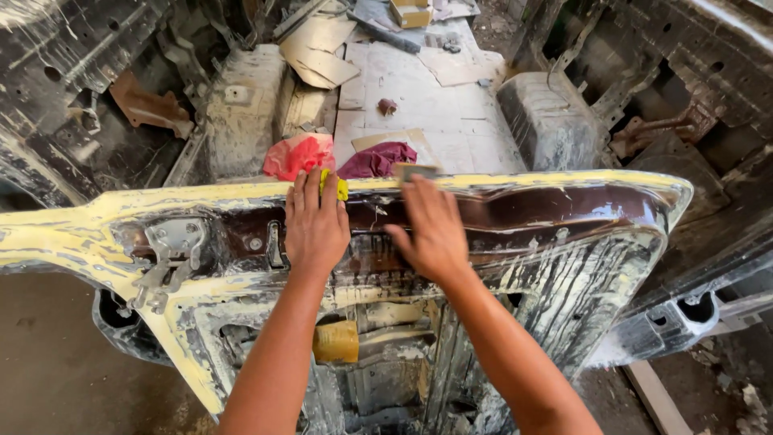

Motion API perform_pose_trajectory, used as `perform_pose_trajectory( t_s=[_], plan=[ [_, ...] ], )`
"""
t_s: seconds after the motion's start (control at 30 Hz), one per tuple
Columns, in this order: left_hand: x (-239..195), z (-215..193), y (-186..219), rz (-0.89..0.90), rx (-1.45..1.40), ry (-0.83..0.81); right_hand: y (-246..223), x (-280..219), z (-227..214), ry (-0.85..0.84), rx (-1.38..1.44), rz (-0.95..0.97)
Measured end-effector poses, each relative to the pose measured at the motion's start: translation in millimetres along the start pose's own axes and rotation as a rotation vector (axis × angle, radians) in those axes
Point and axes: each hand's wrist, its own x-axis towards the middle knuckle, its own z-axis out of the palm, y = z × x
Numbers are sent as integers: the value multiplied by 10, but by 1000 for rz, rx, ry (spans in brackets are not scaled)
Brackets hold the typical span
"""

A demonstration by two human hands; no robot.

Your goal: The person sands the edge of a car door frame using a sanding block and a yellow sponge. They work along the top edge of the door, removing old paint or filler. Finally, they rinse the sponge in a bucket of water.

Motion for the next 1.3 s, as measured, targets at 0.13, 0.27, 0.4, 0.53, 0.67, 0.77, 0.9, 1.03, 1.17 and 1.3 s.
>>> perform_pose_trajectory(
  t_s=[0.13,0.27,0.4,0.53,0.67,0.77,0.9,1.03,1.17,1.3],
  plan=[
    [31,-3,46,-21,10,12,212,-189,177,89,-69,101],
    [26,10,3,-36,4,-13,-336,64,326,84,-31,46],
    [41,-8,-17,-28,-21,-39,-550,249,269,-72,-55,-122],
    [26,-3,2,-25,-28,-39,-7,-26,23,-119,-82,54],
    [29,-6,28,-20,3,-32,235,-180,253,141,-130,107],
    [2,-34,7,-24,2,-36,-258,32,288,169,-50,42],
    [59,-27,-30,-7,-13,-26,-513,254,318,63,0,-181],
    [27,-8,-8,-2,-25,-29,101,21,-61,0,-18,-119],
    [0,2,39,-28,-1,-16,720,-353,-88,-22,-154,143],
    [-13,8,21,-11,-12,29,365,-258,197,147,-42,14]
  ],
)
